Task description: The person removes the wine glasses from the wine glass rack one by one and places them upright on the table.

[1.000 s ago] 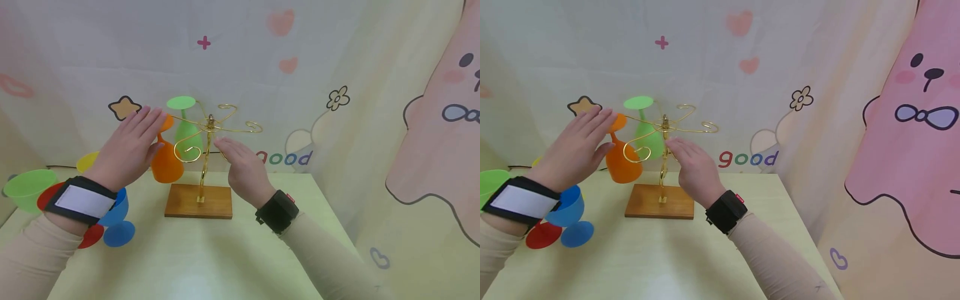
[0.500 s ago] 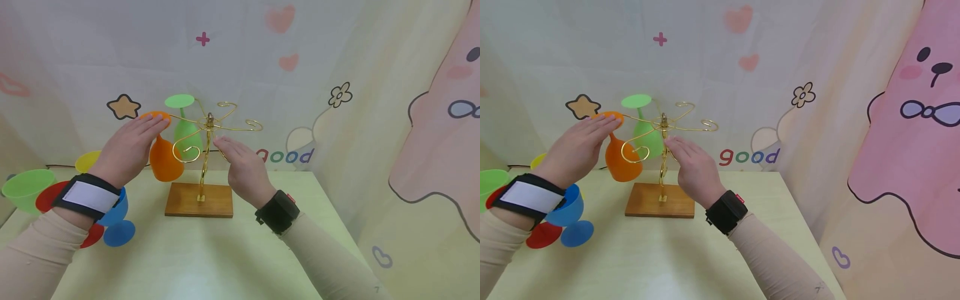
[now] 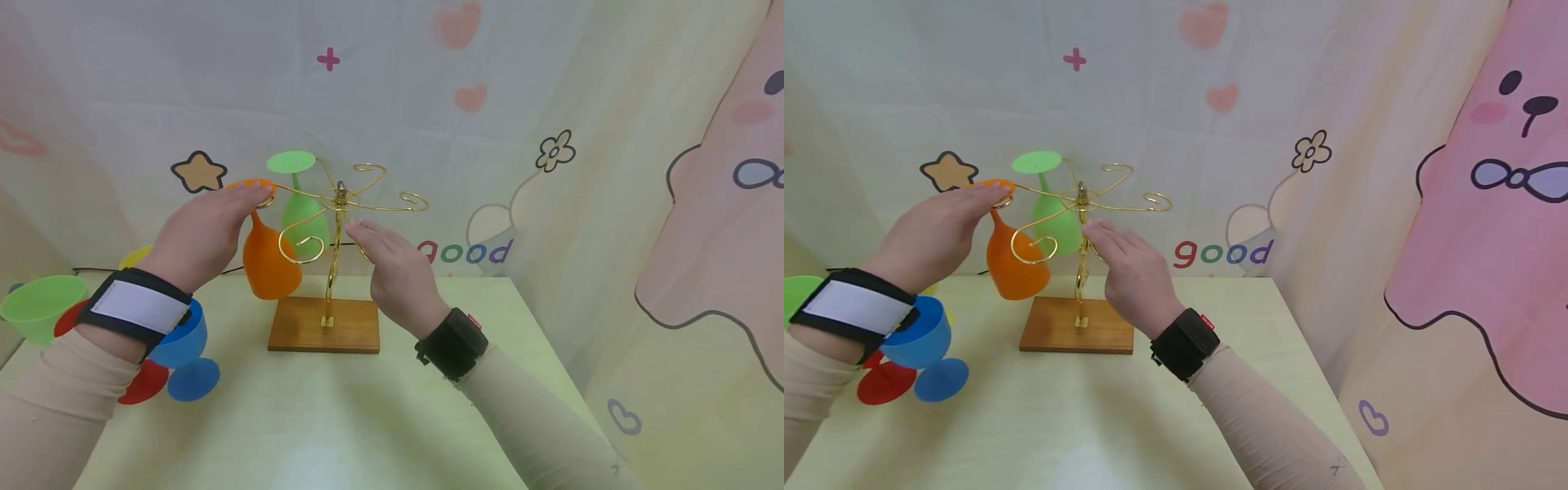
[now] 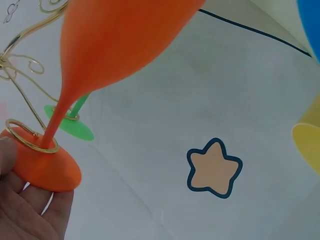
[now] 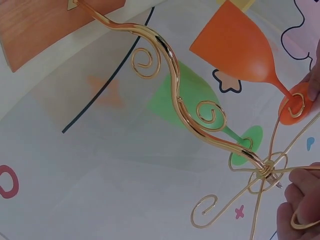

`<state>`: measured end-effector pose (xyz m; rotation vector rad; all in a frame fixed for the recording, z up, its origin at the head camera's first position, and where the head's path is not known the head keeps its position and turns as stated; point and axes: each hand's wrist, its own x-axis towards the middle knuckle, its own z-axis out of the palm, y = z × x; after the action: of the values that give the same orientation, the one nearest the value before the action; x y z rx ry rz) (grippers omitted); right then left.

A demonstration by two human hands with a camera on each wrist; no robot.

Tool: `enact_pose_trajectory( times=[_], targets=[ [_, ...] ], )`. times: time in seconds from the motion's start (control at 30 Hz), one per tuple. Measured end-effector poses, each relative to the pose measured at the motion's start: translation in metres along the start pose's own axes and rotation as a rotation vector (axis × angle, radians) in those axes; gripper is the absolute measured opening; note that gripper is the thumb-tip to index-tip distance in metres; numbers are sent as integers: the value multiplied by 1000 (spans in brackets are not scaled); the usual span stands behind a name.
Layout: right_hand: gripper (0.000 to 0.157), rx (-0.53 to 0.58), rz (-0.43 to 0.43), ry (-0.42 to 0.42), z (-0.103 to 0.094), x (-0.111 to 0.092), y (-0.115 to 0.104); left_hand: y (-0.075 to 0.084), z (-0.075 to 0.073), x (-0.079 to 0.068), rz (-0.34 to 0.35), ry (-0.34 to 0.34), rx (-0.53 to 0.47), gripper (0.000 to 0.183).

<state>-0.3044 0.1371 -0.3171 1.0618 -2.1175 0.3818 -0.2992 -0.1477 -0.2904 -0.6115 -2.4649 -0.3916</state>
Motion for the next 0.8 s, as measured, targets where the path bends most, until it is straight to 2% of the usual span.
enact_pose_trajectory(
  times=[0.17, 0.33, 0.53, 0.67, 0.8],
  targets=[
    [60, 2, 1, -9, -1, 1, -1, 2, -1, 7, -28, -6, 36, 47],
    [60, 6, 11, -16, -1, 0, -1, 5, -2, 15, -61, -49, 64, 47],
    [59, 6, 6, -8, 0, -1, -1, 9, 0, 23, -55, -69, 52, 47],
    [59, 5, 12, -13, 0, -2, -1, 11, 3, 25, -16, -48, 42, 45],
    [59, 3, 23, -18, -1, -2, -1, 14, 7, 25, 77, -20, 54, 47]
  ],
)
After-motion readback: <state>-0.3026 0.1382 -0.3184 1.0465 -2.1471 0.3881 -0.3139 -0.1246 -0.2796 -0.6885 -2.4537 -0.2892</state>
